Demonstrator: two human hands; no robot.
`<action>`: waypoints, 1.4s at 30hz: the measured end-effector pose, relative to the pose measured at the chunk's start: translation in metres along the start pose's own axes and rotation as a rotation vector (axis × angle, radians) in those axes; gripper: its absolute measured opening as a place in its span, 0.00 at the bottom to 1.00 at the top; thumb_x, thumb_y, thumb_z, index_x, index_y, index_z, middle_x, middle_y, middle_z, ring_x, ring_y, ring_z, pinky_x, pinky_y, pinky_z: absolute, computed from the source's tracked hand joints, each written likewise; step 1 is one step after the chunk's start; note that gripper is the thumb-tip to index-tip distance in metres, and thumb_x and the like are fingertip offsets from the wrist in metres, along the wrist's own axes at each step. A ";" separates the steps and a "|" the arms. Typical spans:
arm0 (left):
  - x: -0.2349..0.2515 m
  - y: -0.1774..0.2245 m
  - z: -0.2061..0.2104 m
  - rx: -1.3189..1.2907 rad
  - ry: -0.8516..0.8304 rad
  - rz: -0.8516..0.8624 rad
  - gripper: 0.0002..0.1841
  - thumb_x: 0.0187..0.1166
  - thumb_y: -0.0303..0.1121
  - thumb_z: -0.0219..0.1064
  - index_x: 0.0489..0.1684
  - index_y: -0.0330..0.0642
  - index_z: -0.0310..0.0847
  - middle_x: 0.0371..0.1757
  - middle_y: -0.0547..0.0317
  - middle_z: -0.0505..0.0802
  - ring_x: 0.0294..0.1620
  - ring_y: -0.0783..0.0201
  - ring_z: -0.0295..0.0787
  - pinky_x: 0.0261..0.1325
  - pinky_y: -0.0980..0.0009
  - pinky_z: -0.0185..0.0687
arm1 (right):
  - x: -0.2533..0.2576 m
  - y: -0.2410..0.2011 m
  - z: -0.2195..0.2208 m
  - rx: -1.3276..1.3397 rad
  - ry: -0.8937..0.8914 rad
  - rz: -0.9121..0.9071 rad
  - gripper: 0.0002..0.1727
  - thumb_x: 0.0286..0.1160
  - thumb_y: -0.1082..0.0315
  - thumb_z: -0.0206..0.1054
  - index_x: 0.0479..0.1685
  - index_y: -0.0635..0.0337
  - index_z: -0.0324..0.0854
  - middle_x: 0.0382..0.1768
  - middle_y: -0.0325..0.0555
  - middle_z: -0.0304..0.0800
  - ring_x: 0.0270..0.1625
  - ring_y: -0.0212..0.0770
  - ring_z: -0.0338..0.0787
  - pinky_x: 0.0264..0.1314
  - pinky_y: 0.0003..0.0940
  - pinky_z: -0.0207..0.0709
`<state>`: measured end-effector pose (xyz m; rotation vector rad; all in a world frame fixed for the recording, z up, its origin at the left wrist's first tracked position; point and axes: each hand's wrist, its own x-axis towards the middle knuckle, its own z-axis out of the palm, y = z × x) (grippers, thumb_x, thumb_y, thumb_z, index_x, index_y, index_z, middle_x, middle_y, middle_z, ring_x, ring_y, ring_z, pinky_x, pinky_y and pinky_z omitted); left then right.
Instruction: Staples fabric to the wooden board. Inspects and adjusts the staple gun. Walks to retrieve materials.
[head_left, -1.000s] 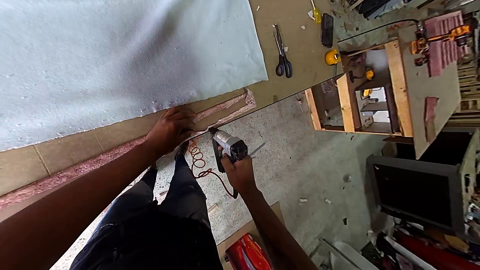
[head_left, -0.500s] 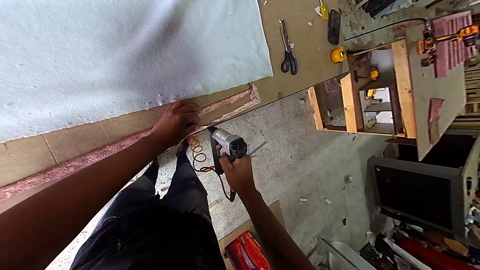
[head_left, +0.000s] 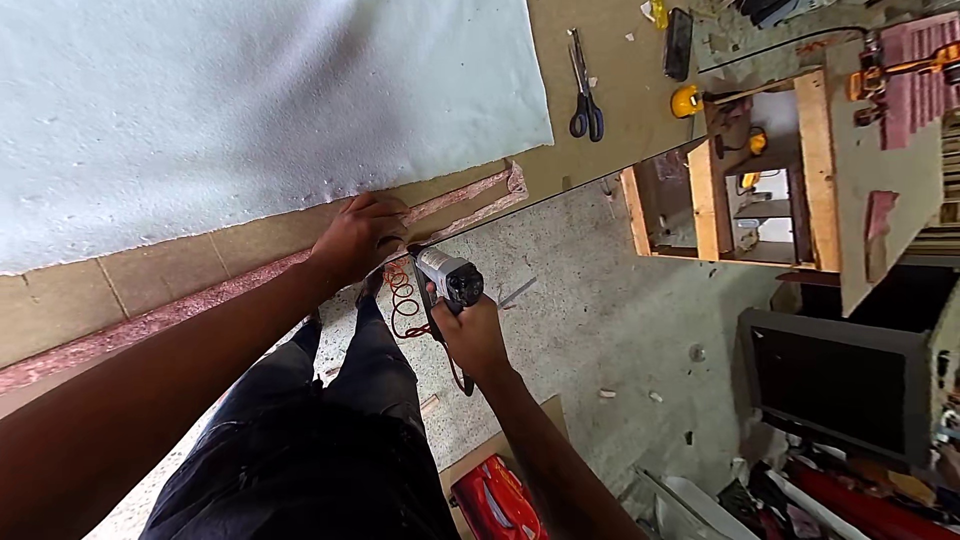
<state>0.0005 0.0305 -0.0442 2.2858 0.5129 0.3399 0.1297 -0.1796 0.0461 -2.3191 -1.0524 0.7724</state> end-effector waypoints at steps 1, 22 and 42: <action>0.001 0.000 0.000 -0.002 -0.001 0.000 0.10 0.82 0.45 0.68 0.51 0.59 0.93 0.75 0.75 0.85 0.75 0.62 0.77 0.77 0.55 0.72 | 0.001 0.000 0.001 -0.001 -0.012 -0.002 0.07 0.74 0.63 0.67 0.46 0.47 0.88 0.30 0.32 0.89 0.26 0.29 0.86 0.27 0.35 0.84; -0.158 0.035 0.016 0.432 0.403 -0.331 0.10 0.83 0.41 0.65 0.53 0.66 0.92 0.68 0.67 0.89 0.73 0.57 0.80 0.71 0.47 0.75 | 0.167 -0.075 -0.071 -0.447 -0.105 -0.201 0.21 0.81 0.57 0.67 0.58 0.69 0.80 0.46 0.74 0.86 0.50 0.76 0.87 0.48 0.82 0.74; -0.132 0.029 0.025 0.490 0.464 0.018 0.09 0.85 0.38 0.66 0.51 0.56 0.93 0.65 0.66 0.93 0.71 0.58 0.84 0.72 0.52 0.78 | 0.246 -0.026 -0.109 -0.127 -0.054 -0.038 0.26 0.75 0.45 0.71 0.49 0.62 0.84 0.32 0.53 0.92 0.29 0.51 0.92 0.39 0.58 0.87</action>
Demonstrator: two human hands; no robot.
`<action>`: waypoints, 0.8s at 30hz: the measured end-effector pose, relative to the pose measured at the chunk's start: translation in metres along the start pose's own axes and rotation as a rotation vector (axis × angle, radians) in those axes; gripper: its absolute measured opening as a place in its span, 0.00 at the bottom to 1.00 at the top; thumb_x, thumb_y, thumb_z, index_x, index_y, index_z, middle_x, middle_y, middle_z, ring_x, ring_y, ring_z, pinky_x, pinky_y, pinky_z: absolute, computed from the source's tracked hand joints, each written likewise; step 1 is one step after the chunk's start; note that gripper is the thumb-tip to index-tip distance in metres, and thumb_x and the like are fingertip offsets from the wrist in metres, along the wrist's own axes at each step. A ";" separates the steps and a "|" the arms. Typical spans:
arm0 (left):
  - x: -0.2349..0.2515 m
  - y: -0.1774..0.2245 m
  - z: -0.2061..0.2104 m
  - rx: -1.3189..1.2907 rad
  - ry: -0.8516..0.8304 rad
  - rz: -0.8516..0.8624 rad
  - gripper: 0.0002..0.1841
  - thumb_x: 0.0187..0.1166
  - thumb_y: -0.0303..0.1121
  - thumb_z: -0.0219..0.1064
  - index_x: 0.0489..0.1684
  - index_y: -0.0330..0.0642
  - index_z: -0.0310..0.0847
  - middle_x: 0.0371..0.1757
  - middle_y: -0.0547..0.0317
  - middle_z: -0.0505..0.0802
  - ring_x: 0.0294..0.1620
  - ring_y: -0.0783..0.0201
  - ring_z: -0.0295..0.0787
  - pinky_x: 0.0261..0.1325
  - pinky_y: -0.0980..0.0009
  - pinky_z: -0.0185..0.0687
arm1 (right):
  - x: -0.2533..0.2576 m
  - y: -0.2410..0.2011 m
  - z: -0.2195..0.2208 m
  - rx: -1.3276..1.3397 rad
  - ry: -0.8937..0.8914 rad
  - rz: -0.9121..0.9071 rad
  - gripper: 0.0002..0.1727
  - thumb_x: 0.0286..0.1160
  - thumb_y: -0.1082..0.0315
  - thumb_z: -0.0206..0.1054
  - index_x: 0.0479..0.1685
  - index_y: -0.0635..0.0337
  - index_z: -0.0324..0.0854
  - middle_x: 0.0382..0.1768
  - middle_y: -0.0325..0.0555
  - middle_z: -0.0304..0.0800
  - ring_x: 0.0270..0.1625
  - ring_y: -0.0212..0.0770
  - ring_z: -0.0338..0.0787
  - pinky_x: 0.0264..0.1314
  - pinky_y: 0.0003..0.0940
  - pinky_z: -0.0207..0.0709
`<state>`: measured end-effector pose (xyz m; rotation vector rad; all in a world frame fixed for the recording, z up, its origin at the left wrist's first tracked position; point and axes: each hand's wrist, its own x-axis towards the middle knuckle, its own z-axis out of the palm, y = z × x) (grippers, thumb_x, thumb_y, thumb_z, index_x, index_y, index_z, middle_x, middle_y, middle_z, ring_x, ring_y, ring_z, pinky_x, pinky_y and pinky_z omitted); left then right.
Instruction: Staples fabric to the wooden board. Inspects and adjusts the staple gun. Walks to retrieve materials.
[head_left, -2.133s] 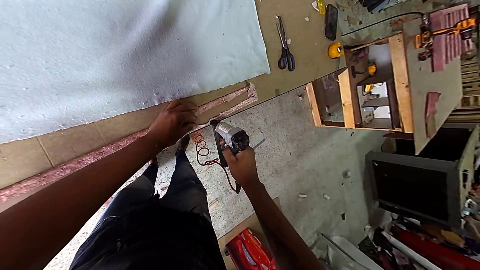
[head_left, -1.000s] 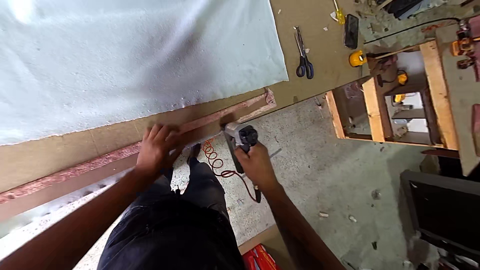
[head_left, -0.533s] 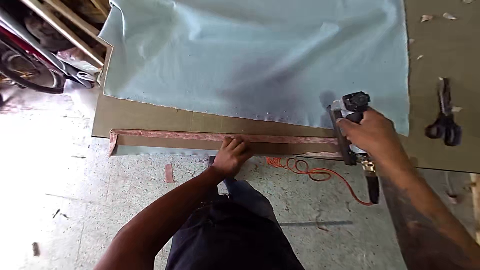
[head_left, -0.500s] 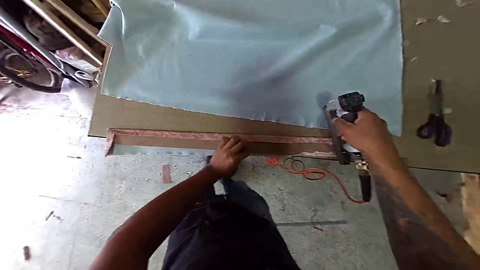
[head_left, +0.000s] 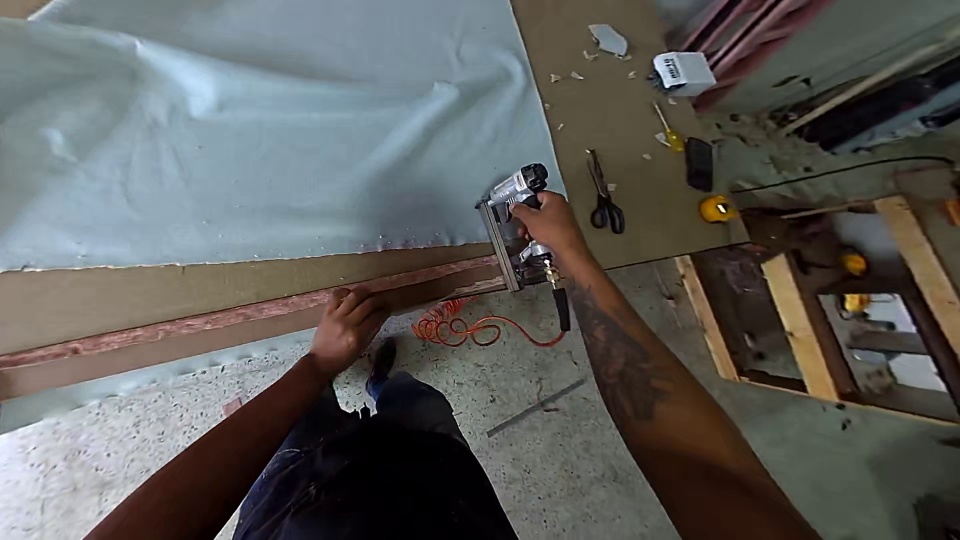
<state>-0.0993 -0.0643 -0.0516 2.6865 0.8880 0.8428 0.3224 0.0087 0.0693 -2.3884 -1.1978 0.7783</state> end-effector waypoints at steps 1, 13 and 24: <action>0.003 0.000 0.001 -0.006 0.002 0.009 0.09 0.84 0.37 0.66 0.50 0.56 0.94 0.63 0.66 0.93 0.69 0.58 0.86 0.70 0.52 0.79 | 0.004 0.000 -0.003 0.083 -0.057 0.026 0.26 0.77 0.47 0.72 0.53 0.65 0.82 0.34 0.53 0.92 0.28 0.48 0.92 0.38 0.53 0.89; 0.019 -0.007 -0.009 -0.353 -0.104 -0.297 0.09 0.82 0.39 0.67 0.39 0.52 0.94 0.57 0.67 0.92 0.67 0.62 0.83 0.72 0.57 0.78 | -0.198 -0.012 0.063 0.382 0.047 -0.018 0.15 0.86 0.59 0.62 0.62 0.54 0.84 0.28 0.48 0.89 0.23 0.45 0.86 0.27 0.47 0.85; 0.045 -0.030 -0.025 -0.345 -0.313 -0.427 0.07 0.71 0.42 0.79 0.39 0.54 0.94 0.61 0.67 0.91 0.68 0.55 0.80 0.72 0.48 0.75 | -0.297 -0.044 0.177 0.366 0.006 0.079 0.11 0.77 0.57 0.66 0.46 0.51 0.88 0.24 0.35 0.89 0.23 0.33 0.88 0.30 0.38 0.87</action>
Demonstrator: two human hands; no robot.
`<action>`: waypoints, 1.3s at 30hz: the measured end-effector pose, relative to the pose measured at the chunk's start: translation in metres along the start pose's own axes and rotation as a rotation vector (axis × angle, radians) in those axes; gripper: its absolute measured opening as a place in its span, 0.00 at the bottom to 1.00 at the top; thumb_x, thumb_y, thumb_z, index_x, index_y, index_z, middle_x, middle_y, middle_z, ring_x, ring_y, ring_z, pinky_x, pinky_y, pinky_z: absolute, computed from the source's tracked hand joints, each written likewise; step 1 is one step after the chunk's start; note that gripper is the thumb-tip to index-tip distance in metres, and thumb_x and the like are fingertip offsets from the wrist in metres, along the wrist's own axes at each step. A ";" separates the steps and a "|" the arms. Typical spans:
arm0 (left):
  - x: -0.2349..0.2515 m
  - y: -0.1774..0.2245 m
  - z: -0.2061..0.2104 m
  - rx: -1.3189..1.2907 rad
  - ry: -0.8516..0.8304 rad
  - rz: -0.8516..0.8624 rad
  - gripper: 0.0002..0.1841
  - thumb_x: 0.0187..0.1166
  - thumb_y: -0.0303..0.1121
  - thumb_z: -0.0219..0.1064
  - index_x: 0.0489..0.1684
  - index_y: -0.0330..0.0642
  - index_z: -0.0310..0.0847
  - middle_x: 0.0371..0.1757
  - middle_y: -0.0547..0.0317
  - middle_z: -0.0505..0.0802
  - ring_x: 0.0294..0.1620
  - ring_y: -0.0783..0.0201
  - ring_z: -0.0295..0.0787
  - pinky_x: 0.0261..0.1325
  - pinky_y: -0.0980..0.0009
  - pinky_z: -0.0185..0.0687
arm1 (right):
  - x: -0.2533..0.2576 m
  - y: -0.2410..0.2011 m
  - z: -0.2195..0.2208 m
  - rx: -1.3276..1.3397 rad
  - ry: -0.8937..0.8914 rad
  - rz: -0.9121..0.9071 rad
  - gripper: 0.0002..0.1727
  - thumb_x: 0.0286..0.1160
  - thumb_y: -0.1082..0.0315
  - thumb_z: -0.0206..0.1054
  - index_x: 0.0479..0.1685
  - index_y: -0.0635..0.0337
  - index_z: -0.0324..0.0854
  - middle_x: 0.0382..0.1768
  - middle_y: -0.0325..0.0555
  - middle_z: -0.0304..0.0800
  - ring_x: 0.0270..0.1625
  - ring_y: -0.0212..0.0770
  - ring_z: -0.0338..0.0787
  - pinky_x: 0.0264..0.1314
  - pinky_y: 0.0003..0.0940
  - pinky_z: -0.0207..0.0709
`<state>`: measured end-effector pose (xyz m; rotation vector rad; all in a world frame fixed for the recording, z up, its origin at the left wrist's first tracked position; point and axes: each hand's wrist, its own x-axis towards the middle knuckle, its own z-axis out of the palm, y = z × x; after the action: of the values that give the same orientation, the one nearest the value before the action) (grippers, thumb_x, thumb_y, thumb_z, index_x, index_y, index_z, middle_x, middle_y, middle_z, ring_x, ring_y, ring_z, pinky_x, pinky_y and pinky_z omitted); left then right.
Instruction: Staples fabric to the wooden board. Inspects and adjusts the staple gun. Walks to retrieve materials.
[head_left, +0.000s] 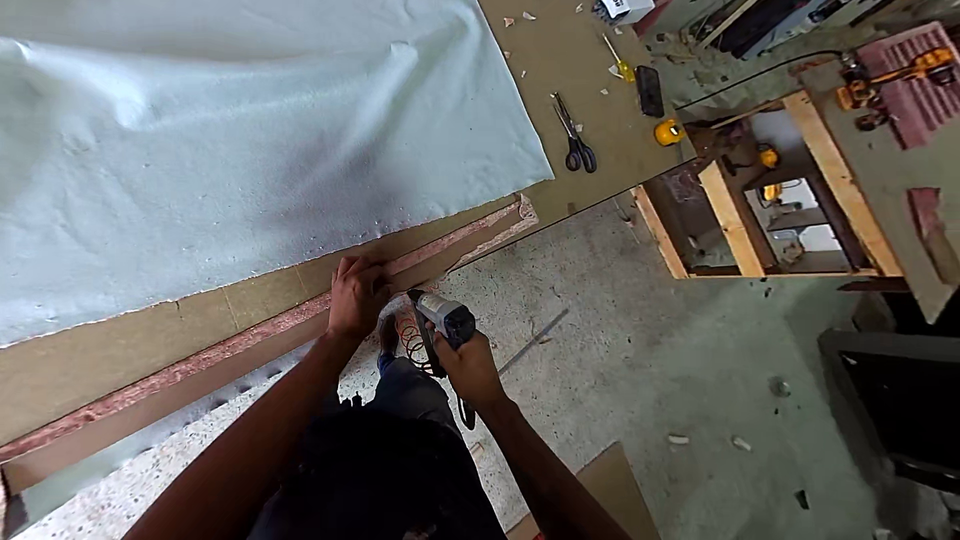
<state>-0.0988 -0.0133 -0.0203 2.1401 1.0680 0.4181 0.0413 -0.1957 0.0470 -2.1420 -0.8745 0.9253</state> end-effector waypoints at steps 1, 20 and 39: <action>0.003 -0.003 -0.002 0.019 -0.012 0.025 0.06 0.72 0.42 0.79 0.39 0.55 0.94 0.61 0.69 0.91 0.68 0.57 0.80 0.72 0.49 0.74 | 0.001 -0.002 0.002 -0.031 -0.004 0.003 0.11 0.78 0.56 0.66 0.45 0.51 0.88 0.24 0.35 0.88 0.24 0.32 0.88 0.31 0.37 0.87; -0.003 0.123 -0.066 -0.675 0.041 0.725 0.41 0.75 0.45 0.78 0.85 0.33 0.67 0.82 0.45 0.81 0.80 0.58 0.81 0.83 0.61 0.80 | -0.021 -0.135 -0.088 1.279 0.376 -0.450 0.22 0.85 0.59 0.63 0.69 0.67 0.74 0.57 0.66 0.89 0.19 0.38 0.85 0.21 0.32 0.83; 0.386 0.235 0.088 -0.246 -0.100 0.458 0.12 0.80 0.42 0.71 0.50 0.47 0.94 0.49 0.64 0.98 0.51 0.69 0.95 0.59 0.62 0.93 | 0.187 -0.008 -0.378 0.820 0.861 -0.235 0.14 0.84 0.73 0.57 0.63 0.66 0.74 0.53 0.55 0.95 0.20 0.39 0.87 0.23 0.33 0.85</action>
<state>0.3187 0.1561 0.0762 2.1440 0.4359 0.6115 0.4348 -0.1560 0.1931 -1.4253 -0.2147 0.1149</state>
